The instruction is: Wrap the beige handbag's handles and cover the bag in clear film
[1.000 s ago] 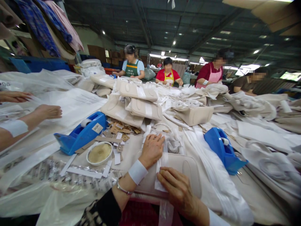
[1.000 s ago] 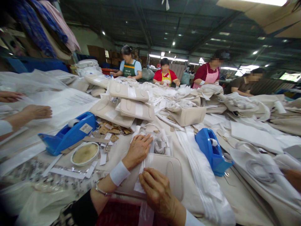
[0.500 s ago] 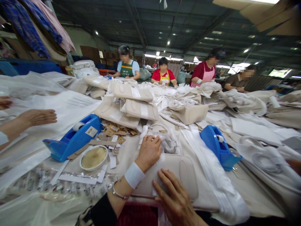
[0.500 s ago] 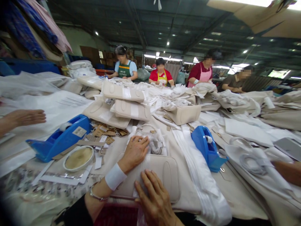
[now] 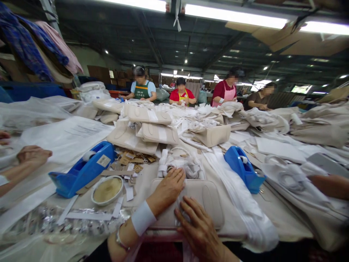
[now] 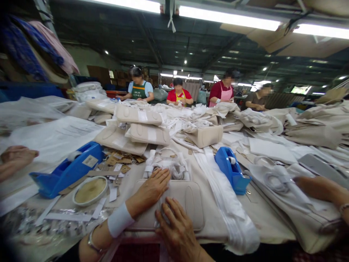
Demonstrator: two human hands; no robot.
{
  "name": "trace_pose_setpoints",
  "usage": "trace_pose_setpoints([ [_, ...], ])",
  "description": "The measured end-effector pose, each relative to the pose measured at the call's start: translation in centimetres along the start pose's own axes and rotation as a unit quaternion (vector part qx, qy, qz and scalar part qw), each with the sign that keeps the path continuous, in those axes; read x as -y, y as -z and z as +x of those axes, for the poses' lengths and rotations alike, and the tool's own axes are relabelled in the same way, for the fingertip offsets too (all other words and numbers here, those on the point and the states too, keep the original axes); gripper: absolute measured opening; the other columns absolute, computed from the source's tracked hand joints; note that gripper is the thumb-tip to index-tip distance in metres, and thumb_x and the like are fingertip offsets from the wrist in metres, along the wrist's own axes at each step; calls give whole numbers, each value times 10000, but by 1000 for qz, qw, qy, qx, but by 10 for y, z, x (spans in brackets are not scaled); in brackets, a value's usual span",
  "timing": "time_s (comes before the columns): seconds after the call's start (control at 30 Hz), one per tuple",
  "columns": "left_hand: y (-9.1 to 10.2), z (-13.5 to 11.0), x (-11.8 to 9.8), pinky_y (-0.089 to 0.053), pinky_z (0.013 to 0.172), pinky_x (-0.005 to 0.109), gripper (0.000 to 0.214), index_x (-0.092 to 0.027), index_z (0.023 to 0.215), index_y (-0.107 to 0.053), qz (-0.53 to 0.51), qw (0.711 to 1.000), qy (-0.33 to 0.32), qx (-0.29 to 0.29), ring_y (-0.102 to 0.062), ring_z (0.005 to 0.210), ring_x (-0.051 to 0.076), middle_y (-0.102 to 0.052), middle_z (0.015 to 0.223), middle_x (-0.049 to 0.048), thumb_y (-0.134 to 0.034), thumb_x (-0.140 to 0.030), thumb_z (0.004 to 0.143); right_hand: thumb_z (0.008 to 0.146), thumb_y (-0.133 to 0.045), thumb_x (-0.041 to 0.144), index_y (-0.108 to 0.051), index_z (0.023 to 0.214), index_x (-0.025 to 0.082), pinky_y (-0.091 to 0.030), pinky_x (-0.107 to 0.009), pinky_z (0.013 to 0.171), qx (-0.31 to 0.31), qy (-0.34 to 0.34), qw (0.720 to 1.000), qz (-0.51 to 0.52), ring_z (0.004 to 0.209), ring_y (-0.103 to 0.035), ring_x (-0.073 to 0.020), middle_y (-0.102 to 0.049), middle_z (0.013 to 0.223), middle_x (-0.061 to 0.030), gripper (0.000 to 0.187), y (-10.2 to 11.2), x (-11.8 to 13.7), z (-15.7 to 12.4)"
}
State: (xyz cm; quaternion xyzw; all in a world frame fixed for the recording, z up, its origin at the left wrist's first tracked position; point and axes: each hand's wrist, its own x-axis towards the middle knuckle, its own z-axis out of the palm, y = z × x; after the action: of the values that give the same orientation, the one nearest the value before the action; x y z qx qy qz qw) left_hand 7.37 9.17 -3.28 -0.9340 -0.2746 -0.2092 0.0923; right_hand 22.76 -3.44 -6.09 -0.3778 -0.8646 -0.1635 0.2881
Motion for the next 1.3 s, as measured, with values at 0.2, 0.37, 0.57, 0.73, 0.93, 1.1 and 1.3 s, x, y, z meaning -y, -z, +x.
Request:
trace_pose_setpoints([
  [0.2, 15, -37, -12, -279, 1197, 393, 506, -123, 1435, -390, -62, 995, -63, 38, -278, 1452, 218, -355, 1549, 113, -440, -113, 931, 934, -538, 163, -534, 1355, 131, -457, -542, 1069, 26, -31, 999, 13, 1383, -368, -325, -569, 1329, -157, 423, -1, 5, -5],
  [0.37, 26, -50, -14, -326, 1177, 434, 454, -156, 1406, -450, -118, 989, -75, 44, -319, 1435, 223, -405, 1522, 110, -454, -186, 953, 931, -432, 85, -500, 1387, 148, -398, -553, 1108, 62, -6, 997, 40, 1421, -306, -297, -492, 1418, -152, 465, 10, 2, -16],
  [0.57, 28, -49, -13, -351, 1156, 461, 388, -217, 1348, -534, -152, 985, -66, 40, -347, 1423, 238, -431, 1506, 103, -482, -247, 964, 827, -344, 3, -380, 1463, 98, -366, -550, 1116, 89, -13, 994, 61, 1430, -285, -305, -425, 1481, -150, 644, 25, 14, -67],
  [0.73, 26, -50, -13, -339, 1159, 469, 374, -244, 1327, -562, -163, 984, -59, 33, -360, 1417, 242, -440, 1501, 93, -514, -275, 957, 871, -353, -39, -480, 1395, 322, -429, -557, 1021, 5, -21, 1000, 3, 1407, -334, -333, -340, 1541, -107, 649, 5, 31, -103],
  [0.93, 27, -50, -13, -321, 1166, 466, 396, -241, 1329, -565, -165, 984, -60, 44, -349, 1422, 247, -413, 1517, 97, -553, -293, 936, 950, -417, 55, -667, 1085, 102, -519, -403, 957, -64, 15, 996, 61, 1184, -577, -241, -673, 1166, -151, 289, 14, 44, -76],
  [1.1, 25, -50, -12, -307, 1173, 469, 429, -239, 1338, -556, -161, 984, -59, 46, -330, 1431, 252, -392, 1529, 100, -584, -328, 919, 972, -433, 114, -689, 980, 83, -564, -378, 856, -86, 45, 991, 96, 933, -679, -209, -729, 905, -116, 258, 42, 62, -47],
  [1.3, 21, -51, -12, -317, 1167, 472, 448, -235, 1344, -550, -164, 984, -67, 29, -337, 1427, 260, -401, 1523, 107, -593, -359, 915, 1005, -386, 151, -680, 853, 96, -553, -280, 739, -95, 18, 988, 120, 781, -691, -167, -717, 769, -77, 335, 50, 81, -28],
])
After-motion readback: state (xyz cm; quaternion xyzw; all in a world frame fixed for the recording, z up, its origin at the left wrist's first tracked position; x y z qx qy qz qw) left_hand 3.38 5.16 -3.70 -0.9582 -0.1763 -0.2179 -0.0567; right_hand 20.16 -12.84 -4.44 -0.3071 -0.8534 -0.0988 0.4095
